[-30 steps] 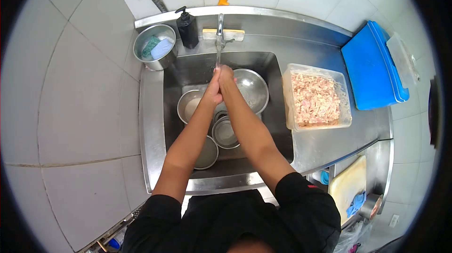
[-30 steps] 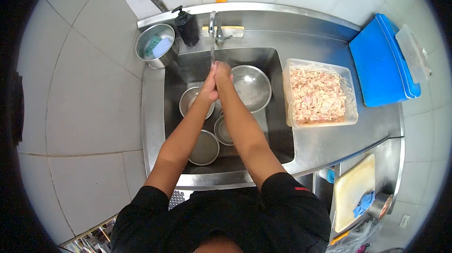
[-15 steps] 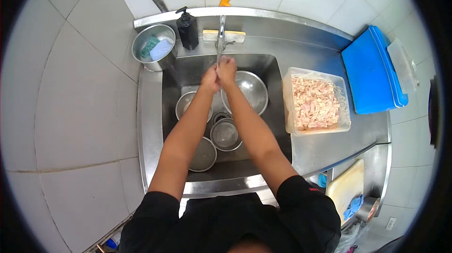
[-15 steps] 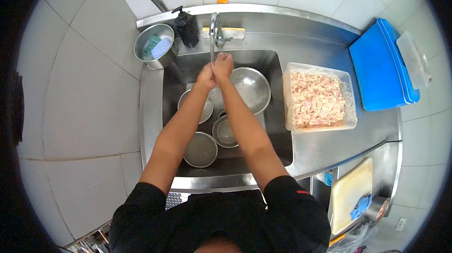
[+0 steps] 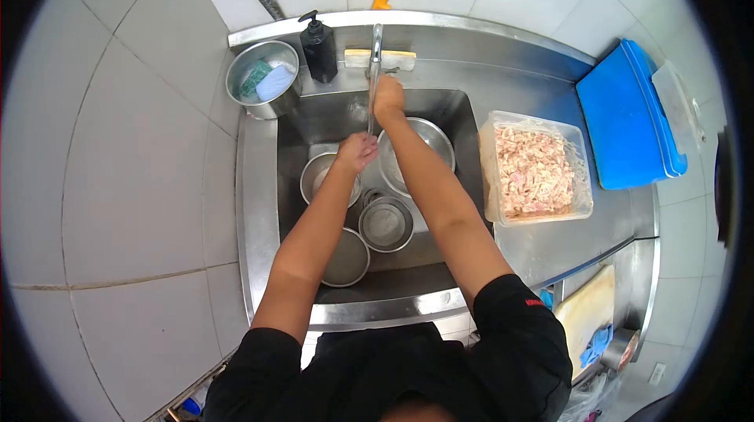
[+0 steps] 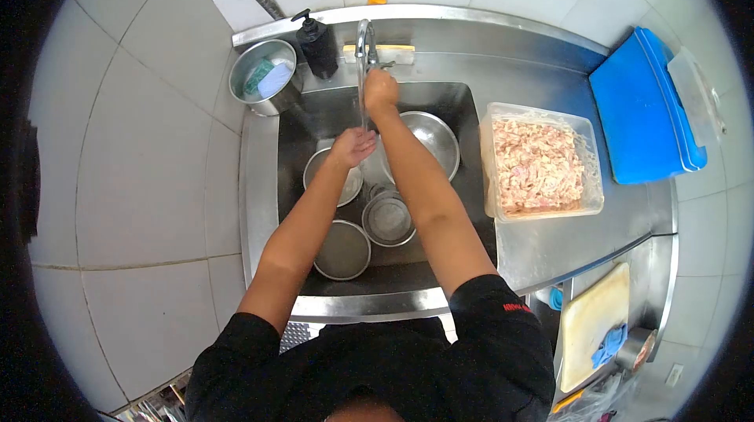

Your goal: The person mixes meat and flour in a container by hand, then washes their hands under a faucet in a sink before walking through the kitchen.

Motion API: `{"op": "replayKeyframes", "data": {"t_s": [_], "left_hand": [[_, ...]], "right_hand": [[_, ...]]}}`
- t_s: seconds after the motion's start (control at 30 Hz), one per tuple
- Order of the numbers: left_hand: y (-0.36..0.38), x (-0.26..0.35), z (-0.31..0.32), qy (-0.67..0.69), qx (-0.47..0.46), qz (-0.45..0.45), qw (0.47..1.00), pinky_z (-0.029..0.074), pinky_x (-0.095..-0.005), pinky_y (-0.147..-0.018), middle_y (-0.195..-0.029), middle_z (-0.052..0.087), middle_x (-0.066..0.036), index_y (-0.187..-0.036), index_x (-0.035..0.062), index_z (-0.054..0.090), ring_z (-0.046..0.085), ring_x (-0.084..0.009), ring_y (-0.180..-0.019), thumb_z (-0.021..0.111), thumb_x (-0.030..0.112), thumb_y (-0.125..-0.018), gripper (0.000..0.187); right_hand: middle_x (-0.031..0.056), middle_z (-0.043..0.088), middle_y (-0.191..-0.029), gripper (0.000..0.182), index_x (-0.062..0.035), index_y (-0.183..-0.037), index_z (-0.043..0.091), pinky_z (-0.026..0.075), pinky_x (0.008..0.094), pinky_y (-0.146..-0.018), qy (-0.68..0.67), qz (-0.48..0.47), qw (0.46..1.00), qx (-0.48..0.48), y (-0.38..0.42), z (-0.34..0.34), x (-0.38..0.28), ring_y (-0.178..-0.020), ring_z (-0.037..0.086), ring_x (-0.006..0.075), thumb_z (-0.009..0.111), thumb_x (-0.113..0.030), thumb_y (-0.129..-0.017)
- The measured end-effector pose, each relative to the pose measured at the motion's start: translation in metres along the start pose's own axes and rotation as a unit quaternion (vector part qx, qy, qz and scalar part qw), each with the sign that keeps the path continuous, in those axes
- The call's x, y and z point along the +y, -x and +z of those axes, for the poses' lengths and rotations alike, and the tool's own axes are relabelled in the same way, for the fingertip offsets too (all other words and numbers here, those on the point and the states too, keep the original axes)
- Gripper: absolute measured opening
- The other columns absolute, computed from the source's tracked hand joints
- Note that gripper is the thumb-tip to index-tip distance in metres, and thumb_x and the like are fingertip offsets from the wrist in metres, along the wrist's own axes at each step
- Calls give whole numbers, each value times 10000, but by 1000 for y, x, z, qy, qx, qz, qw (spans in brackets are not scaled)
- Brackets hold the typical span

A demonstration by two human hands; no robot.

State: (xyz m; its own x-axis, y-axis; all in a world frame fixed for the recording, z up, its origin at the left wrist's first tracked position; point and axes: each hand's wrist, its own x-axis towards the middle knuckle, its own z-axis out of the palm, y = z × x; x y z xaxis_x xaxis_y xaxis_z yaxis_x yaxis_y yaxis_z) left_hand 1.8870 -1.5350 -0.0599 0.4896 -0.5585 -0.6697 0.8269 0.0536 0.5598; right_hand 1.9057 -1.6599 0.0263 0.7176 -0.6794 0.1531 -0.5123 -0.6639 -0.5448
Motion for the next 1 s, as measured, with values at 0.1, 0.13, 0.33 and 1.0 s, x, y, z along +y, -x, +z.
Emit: {"op": "replayKeyframes", "data": {"t_s": [0.1,0.13,0.33,1.0], "left_hand": [[-24,-7,2,58,-113,32,991,414,-375,-870,-1062,534,-111,-1062,69,497,513,-252,-963,468,284,-845,307],[-3,3,18,119,-167,53,977,420,-380,-852,-1023,547,-102,-1049,72,500,520,-251,-933,469,312,-837,321],[39,30,56,271,-257,75,925,464,-357,-750,-937,575,-131,-966,22,529,559,-250,-869,490,379,-829,384],[-26,48,62,230,-61,184,954,494,-329,-664,-883,577,-178,-850,-69,535,580,-218,-795,491,93,-831,169]], "right_hand": [[192,611,-771,237,-29,-795,608,478,441,-655,52,-96,994,-4,10,10,4,-718,601,351,449,-204,-812],[192,612,-758,237,-21,-791,611,482,428,-642,31,-164,985,39,18,15,4,-703,603,351,450,-195,-810],[208,616,-757,258,11,-728,610,455,413,-602,-335,-18,942,5,53,34,1,-691,609,306,451,-174,-812],[135,569,-925,292,34,-1015,517,482,314,-665,-730,290,601,-148,40,59,27,-778,579,229,425,-200,-866]]}}
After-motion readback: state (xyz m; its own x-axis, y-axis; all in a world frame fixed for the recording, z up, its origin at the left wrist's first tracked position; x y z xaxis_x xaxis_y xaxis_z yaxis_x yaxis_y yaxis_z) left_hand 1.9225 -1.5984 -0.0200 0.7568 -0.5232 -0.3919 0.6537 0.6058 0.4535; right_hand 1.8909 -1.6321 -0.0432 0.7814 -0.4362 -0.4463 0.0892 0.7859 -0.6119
